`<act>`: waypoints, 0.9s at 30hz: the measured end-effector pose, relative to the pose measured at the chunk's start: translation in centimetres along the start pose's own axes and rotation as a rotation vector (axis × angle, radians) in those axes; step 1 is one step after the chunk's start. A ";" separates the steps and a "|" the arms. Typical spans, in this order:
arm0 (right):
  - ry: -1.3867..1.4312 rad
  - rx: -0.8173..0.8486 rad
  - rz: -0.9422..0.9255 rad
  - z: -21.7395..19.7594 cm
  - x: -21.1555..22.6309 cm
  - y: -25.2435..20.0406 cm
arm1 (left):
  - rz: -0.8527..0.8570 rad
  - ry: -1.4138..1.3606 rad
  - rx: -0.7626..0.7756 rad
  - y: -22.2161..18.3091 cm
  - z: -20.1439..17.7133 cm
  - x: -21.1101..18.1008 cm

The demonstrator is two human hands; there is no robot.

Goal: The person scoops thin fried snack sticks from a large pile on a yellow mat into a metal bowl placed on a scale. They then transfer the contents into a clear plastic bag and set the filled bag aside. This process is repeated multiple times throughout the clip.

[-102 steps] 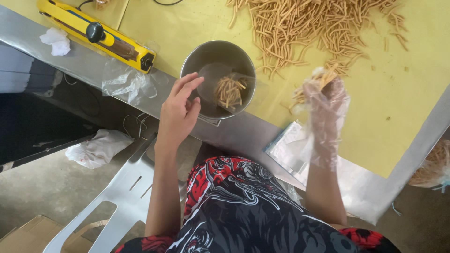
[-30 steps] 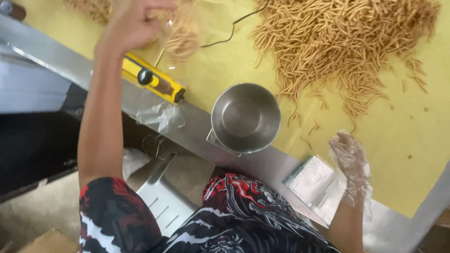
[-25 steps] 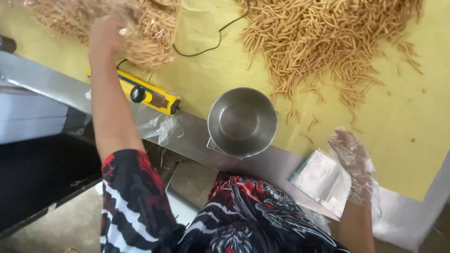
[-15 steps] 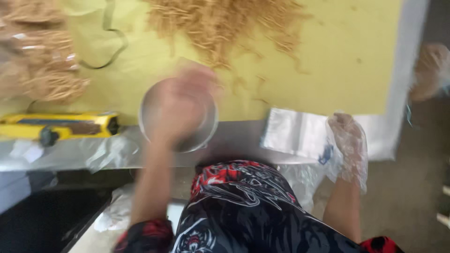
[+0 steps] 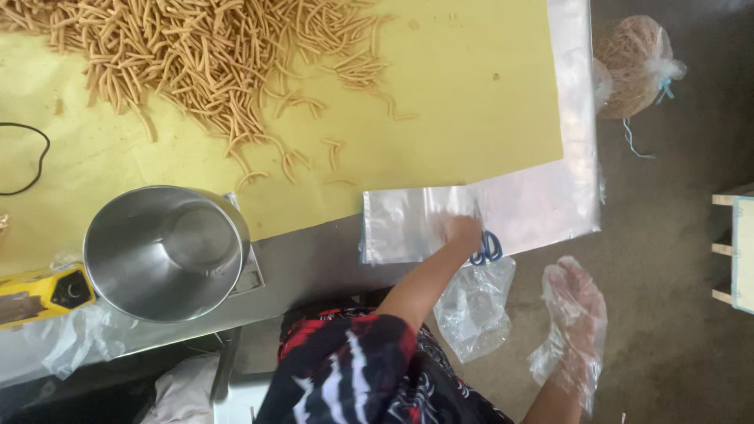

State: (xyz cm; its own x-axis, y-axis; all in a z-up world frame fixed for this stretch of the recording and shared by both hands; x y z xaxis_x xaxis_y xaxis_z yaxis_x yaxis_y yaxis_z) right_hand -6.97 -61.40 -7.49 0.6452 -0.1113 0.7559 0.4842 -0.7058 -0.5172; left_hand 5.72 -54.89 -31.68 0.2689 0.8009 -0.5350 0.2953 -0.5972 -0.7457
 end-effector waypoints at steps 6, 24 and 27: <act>0.435 0.195 0.027 0.8 -1.4 2.4 | 0.134 -0.209 -0.119 -0.6 0.7 3.6; 0.685 0.465 -0.216 36.1 12.7 39.0 | 0.335 -1.576 -1.188 -43.0 -24.8 33.9; 0.979 0.590 -0.326 42.5 15.7 43.8 | 0.049 -1.395 -1.617 -46.7 -24.4 38.2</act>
State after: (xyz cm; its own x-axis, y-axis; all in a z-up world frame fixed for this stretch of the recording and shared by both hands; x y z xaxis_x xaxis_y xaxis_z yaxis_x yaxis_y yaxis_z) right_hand 49.51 -64.39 -35.31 -0.1610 -0.6547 0.7386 0.9044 -0.3974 -0.1551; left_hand 24.54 2.56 -7.57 -0.1588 -0.1670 -0.9731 0.8413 0.4929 -0.2219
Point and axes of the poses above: each hand's wrist, its own y-axis towards the middle knuckle, its own z-axis out of the palm, x = y × z, the point moved 3 cm from there along y, towards the middle knuckle, and after that the axes turned 10 degrees about x, right-handed, at the moved point
